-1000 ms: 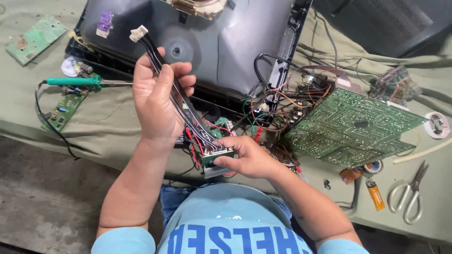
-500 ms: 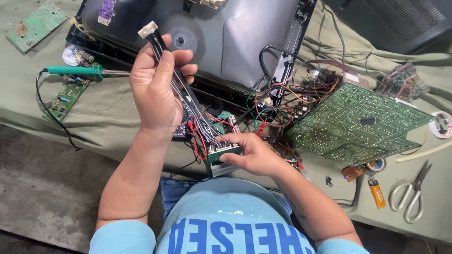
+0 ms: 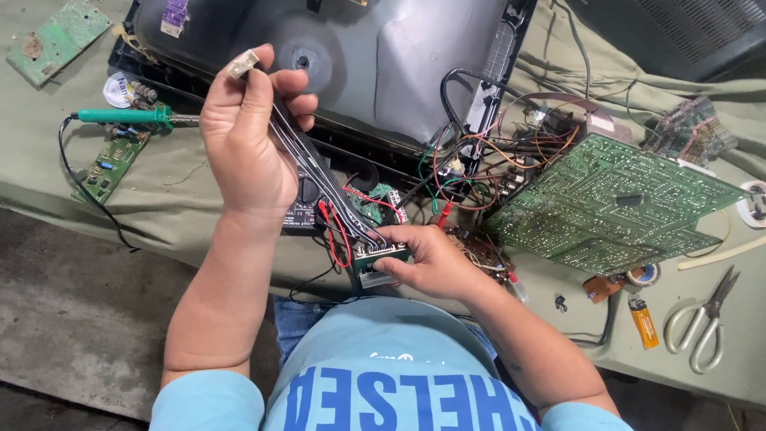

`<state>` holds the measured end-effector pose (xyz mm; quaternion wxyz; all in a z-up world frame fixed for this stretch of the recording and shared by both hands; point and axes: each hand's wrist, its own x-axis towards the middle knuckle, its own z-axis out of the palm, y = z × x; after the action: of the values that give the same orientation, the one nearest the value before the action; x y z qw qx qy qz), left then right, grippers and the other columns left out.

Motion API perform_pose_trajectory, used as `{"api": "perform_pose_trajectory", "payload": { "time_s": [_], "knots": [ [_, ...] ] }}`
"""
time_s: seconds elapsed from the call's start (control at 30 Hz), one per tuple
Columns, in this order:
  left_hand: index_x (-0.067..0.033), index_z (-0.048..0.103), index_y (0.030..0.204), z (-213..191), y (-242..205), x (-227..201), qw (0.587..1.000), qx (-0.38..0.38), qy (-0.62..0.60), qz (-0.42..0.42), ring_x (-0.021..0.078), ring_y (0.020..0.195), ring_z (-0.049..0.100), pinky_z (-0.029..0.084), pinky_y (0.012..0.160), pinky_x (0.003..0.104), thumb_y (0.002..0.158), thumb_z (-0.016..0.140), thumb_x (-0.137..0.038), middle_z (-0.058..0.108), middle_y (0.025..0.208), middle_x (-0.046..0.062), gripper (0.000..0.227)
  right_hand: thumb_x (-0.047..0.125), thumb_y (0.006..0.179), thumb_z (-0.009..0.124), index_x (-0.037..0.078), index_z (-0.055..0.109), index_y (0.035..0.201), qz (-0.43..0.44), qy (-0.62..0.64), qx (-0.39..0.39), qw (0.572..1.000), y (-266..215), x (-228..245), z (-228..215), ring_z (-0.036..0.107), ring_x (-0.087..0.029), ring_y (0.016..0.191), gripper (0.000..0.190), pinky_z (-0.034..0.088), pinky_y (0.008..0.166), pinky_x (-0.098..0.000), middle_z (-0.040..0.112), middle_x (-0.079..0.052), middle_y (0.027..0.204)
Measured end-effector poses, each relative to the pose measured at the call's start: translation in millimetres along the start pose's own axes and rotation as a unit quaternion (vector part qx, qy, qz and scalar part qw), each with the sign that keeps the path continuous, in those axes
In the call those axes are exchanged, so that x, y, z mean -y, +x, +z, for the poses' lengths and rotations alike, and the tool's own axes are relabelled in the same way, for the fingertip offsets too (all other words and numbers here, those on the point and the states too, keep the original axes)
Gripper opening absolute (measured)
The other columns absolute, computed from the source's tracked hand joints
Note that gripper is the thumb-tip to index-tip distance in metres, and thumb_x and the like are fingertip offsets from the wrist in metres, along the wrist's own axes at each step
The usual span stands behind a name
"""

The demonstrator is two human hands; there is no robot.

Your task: Repairing and testing the internal wiring and circuit boards of a CRT television using a multimeter and hand tools.

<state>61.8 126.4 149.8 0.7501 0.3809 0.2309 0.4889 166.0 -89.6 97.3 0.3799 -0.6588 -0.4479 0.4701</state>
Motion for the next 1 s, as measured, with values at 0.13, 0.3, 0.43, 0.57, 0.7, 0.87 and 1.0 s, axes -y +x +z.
{"api": "perform_pose_trajectory", "payload": {
  "time_s": [0.13, 0.3, 0.43, 0.57, 0.7, 0.87, 1.0],
  "knots": [
    [-0.0077, 0.066, 0.117, -0.1, -0.2, -0.9, 1.000, 0.002, 0.001, -0.001, 0.0217, 0.073, 0.072, 0.056, 0.061, 0.029, 0.104, 0.060, -0.019, 0.075, 0.095, 0.016, 0.019, 0.013, 0.087, 0.079, 0.011, 0.071, 0.126, 0.026, 0.009, -0.014, 1.000, 1.0, -7.5, 2.4, 0.074, -0.006, 0.075, 0.040, 0.064, 0.074, -0.0212, 0.079, 0.000, 0.110],
    [-0.0072, 0.066, 0.118, -1.5, 1.2, -0.9, 1.000, -0.001, 0.000, -0.016, 0.0222, 0.073, 0.072, 0.056, 0.061, 0.030, 0.102, 0.061, -0.021, 0.075, 0.094, 0.015, 0.021, 0.014, 0.087, 0.078, 0.012, 0.071, 0.127, -0.024, -0.016, -0.014, 0.999, 1.7, -7.7, 1.0, 0.072, -0.008, 0.103, 0.040, 0.056, 0.095, -0.0254, 0.079, 0.000, 0.116],
    [-0.0072, 0.065, 0.122, -6.4, 1.9, -3.4, 0.999, 0.008, -0.026, -0.027, 0.0238, 0.074, 0.071, 0.056, 0.063, 0.031, 0.105, 0.060, -0.019, 0.075, 0.095, 0.015, 0.022, 0.013, 0.087, 0.077, 0.013, 0.063, 0.137, -0.043, -0.008, -0.048, 0.998, 0.3, -9.5, 2.8, 0.067, -0.014, 0.123, 0.052, 0.049, 0.109, -0.0302, 0.071, -0.005, 0.135],
    [-0.0100, 0.066, 0.125, -9.9, 0.5, -6.7, 0.996, 0.008, -0.065, -0.058, 0.0260, 0.074, 0.068, 0.056, 0.063, 0.034, 0.105, 0.060, -0.022, 0.072, 0.092, 0.015, 0.024, 0.008, 0.087, 0.079, 0.015, 0.061, 0.141, -0.048, 0.015, -0.091, 0.995, 0.0, -14.9, 3.4, 0.070, -0.009, 0.104, 0.057, 0.054, 0.098, -0.0247, 0.076, -0.002, 0.118],
    [-0.0074, 0.066, 0.129, -10.1, -3.8, -4.7, 0.993, 0.023, -0.090, -0.078, 0.0275, 0.072, 0.068, 0.056, 0.062, 0.036, 0.106, 0.058, -0.019, 0.071, 0.090, 0.017, 0.027, 0.008, 0.087, 0.078, 0.016, 0.064, 0.136, -0.051, 0.005, -0.082, 0.995, -1.0, -12.8, 3.8, 0.075, -0.011, 0.110, 0.051, 0.056, 0.102, -0.0279, 0.080, -0.003, 0.116],
    [-0.0010, 0.064, 0.131, -3.0, -15.9, -10.6, 0.988, 0.082, -0.076, -0.108, 0.0298, 0.077, 0.074, 0.061, 0.068, 0.035, 0.105, 0.055, -0.015, 0.075, 0.093, 0.020, 0.031, 0.000, 0.084, 0.074, 0.011, 0.067, 0.133, -0.048, -0.002, -0.085, 0.995, -0.6, -19.6, 8.8, 0.073, -0.012, 0.111, 0.050, 0.055, 0.103, -0.0276, 0.076, -0.003, 0.124],
    [0.0027, 0.063, 0.131, 1.6, -20.5, -11.8, 0.985, 0.093, -0.065, -0.130, 0.0308, 0.079, 0.075, 0.062, 0.071, 0.034, 0.102, 0.055, -0.012, 0.075, 0.093, 0.023, 0.033, -0.003, 0.083, 0.072, 0.010, 0.068, 0.131, -0.045, 0.003, -0.094, 0.995, -1.8, -21.0, 10.3, 0.074, -0.013, 0.109, 0.050, 0.058, 0.101, -0.0284, 0.076, -0.004, 0.125]
  ]
}}
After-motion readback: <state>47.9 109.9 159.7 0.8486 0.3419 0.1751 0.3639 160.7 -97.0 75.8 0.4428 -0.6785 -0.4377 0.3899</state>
